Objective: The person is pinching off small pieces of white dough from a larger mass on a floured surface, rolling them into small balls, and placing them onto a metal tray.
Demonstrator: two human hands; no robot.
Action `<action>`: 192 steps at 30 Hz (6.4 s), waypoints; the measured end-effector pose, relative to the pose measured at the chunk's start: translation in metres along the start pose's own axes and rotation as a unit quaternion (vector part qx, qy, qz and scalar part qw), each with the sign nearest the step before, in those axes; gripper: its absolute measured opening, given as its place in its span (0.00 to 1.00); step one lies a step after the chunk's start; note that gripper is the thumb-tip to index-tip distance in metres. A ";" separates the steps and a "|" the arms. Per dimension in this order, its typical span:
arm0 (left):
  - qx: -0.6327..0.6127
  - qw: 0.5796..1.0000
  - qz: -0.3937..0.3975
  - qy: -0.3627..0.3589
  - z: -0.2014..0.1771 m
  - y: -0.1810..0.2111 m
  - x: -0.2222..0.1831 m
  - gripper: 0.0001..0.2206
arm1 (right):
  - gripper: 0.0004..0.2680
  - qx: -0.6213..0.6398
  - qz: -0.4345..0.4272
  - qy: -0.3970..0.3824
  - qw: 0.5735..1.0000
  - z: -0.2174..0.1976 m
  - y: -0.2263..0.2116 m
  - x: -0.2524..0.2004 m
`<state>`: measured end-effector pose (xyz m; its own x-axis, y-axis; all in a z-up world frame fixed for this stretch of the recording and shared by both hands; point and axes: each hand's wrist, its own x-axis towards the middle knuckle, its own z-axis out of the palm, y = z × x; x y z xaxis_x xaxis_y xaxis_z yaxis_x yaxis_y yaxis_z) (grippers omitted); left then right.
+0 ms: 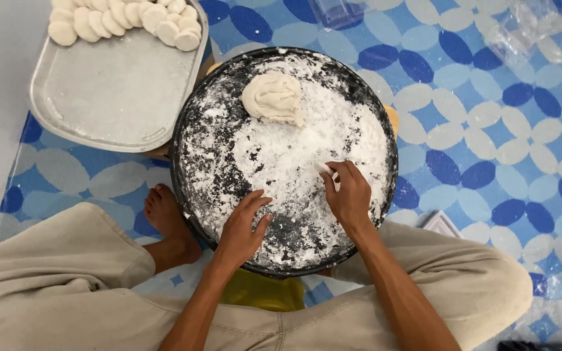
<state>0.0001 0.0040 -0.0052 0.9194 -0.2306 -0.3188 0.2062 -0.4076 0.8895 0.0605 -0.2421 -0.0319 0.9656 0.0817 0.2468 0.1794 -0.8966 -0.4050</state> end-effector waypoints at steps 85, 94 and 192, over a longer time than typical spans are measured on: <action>-0.244 0.942 0.059 0.220 -0.083 -0.037 0.051 0.06 | 0.20 0.073 -0.086 -0.170 0.979 0.280 -0.276 0.287; -0.199 0.928 0.057 0.308 -0.095 -0.041 0.053 0.08 | 0.08 0.134 -0.296 -0.159 0.932 0.292 -0.335 0.308; 0.413 0.870 0.221 0.157 -0.005 -0.052 0.264 0.38 | 0.06 0.176 0.134 -0.025 0.975 0.100 0.025 0.119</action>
<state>0.2337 -0.0310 -0.1338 0.9209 -0.3257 0.2142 -0.3815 -0.8661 0.3231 0.1982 -0.2115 -0.1004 0.9930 -0.1065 0.0508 -0.0362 -0.6845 -0.7281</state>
